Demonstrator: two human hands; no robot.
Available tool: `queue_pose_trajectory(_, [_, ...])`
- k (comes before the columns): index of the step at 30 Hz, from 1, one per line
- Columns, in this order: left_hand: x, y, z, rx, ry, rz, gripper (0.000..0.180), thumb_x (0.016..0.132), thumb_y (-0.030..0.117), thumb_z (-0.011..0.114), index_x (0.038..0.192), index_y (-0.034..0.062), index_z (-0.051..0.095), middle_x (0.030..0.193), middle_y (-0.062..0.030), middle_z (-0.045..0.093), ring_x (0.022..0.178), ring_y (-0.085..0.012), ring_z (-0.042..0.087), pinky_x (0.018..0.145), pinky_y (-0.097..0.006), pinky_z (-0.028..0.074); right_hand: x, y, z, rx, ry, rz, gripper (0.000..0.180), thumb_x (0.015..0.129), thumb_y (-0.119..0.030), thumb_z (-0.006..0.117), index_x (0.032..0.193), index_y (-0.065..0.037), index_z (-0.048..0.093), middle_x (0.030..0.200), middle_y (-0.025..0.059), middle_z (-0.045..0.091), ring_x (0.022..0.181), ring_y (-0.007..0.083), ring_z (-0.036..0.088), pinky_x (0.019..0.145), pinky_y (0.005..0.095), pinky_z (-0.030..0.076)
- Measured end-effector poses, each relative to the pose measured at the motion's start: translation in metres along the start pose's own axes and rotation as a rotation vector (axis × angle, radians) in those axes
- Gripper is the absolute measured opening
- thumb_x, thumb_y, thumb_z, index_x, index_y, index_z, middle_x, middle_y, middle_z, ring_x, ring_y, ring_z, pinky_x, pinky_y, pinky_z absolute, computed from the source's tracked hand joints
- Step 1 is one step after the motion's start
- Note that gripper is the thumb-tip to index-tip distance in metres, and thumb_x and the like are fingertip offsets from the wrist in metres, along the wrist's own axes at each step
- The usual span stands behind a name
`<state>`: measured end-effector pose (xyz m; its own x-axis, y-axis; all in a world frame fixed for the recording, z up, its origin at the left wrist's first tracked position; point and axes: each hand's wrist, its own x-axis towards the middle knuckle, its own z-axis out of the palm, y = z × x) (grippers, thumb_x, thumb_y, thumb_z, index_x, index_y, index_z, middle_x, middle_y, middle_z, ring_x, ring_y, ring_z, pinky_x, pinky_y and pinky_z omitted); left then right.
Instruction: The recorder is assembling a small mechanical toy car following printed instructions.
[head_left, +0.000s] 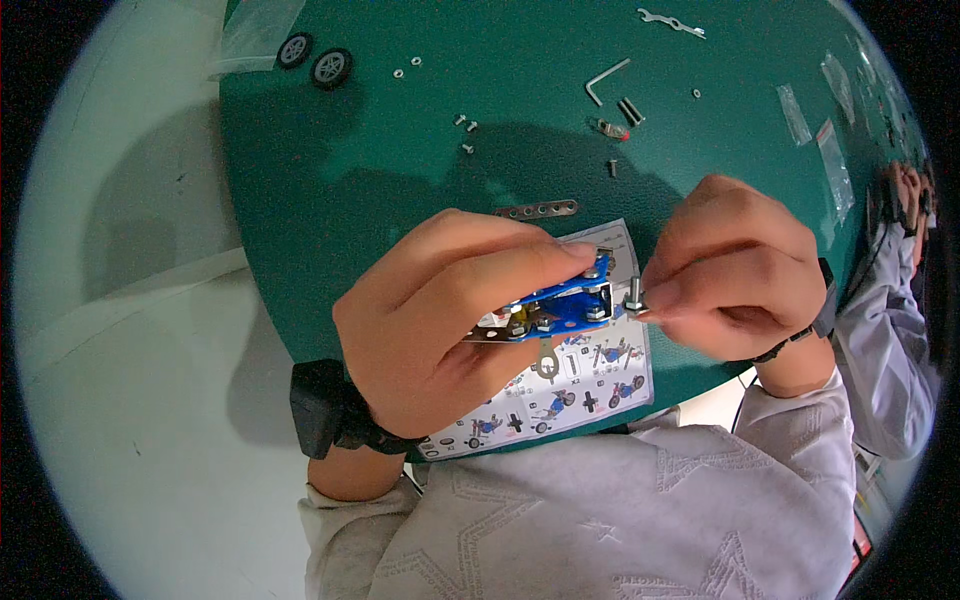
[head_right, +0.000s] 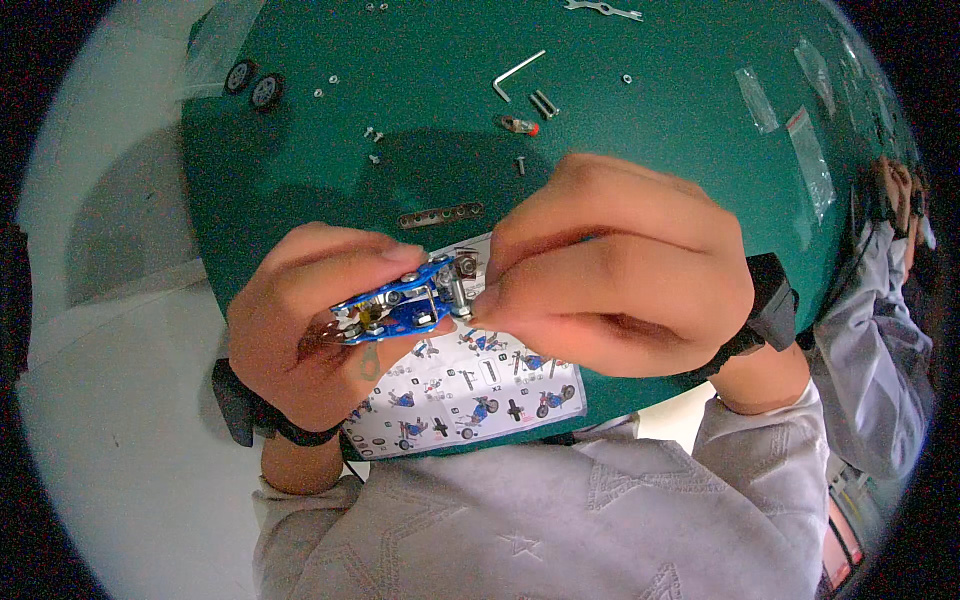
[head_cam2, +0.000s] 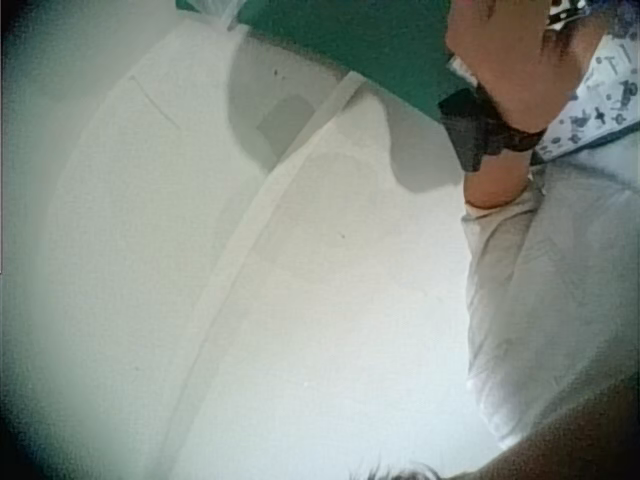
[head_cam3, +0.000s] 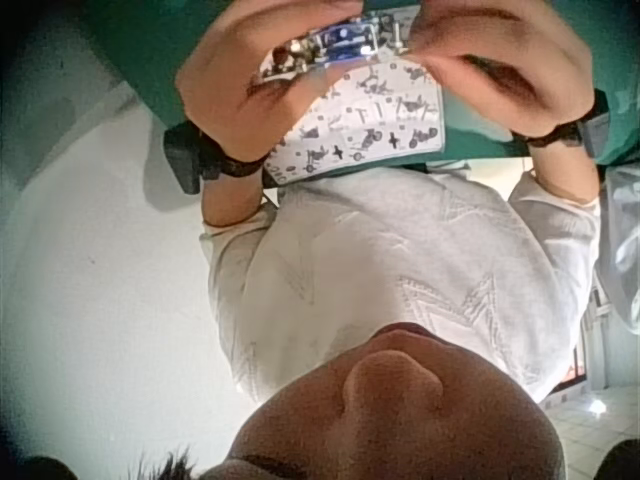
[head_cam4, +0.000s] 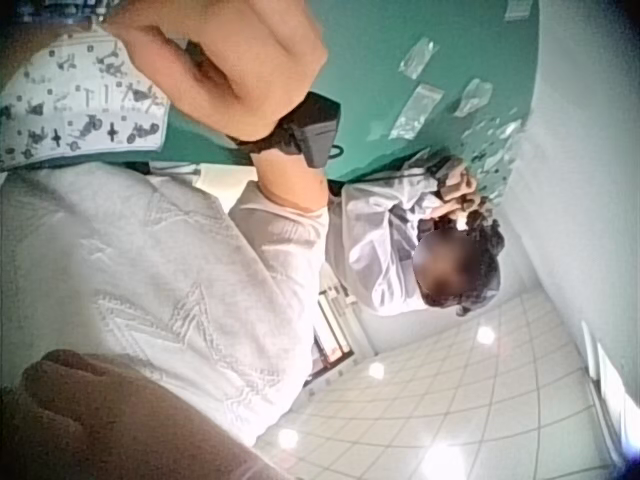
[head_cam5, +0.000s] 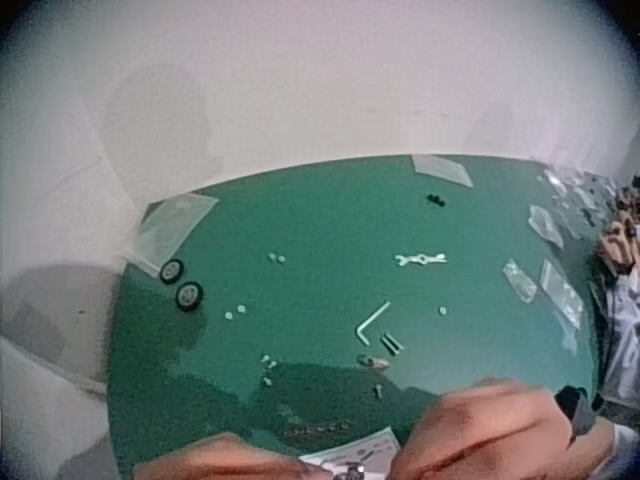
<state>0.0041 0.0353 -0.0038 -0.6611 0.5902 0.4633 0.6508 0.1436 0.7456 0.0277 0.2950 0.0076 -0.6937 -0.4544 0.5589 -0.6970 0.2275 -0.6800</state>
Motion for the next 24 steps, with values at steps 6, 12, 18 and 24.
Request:
queue_pose_trajectory(6, [0.003,-0.001,0.0,-0.06,-0.01,0.028,0.044,0.071,0.001,0.083,0.111,-0.0009,0.065,0.108,-0.0206,0.072,0.091,-0.0305,0.072,0.077,-0.037,0.057,0.0,-0.001,-0.001,0.028,0.001,-0.017,0.02,0.08,-0.007,0.084,0.094,-0.008,0.071,0.089,0.0072,0.069,0.071,0.0182,0.064,0.059,0.0294,0.048])
queue_pose_trajectory(12, [-0.001,0.0,0.007,-0.092,0.046,0.012,0.046,0.067,-0.008,0.077,0.111,0.0,0.067,0.109,-0.0203,0.071,0.092,-0.03,0.072,0.078,-0.036,0.057,0.001,-0.003,0.002,0.011,-0.002,-0.053,0.018,0.081,-0.009,0.083,0.093,-0.009,0.07,0.089,0.0067,0.069,0.07,0.0176,0.065,0.057,0.0287,0.05])
queue_pose_trajectory(18, [0.0,0.002,0.007,-0.034,0.048,-0.016,0.049,0.065,-0.007,0.081,0.111,0.0022,0.068,0.108,-0.0181,0.072,0.09,-0.0279,0.072,0.076,-0.034,0.058,0.001,-0.003,0.005,-0.007,-0.006,-0.077,0.017,0.082,-0.011,0.083,0.092,-0.008,0.07,0.09,0.0071,0.069,0.069,0.0173,0.065,0.056,0.0283,0.05])
queue_pose_trajectory(24, [0.001,0.009,0.007,0.061,0.064,-0.002,0.051,0.065,-0.002,0.087,0.112,0.0063,0.07,0.108,-0.0153,0.073,0.091,-0.0283,0.073,0.077,-0.032,0.058,0.0,-0.006,0.008,-0.021,0.003,-0.079,0.015,0.083,-0.012,0.082,0.094,-0.008,0.072,0.091,0.007,0.07,0.07,0.0184,0.065,0.056,0.0284,0.05])
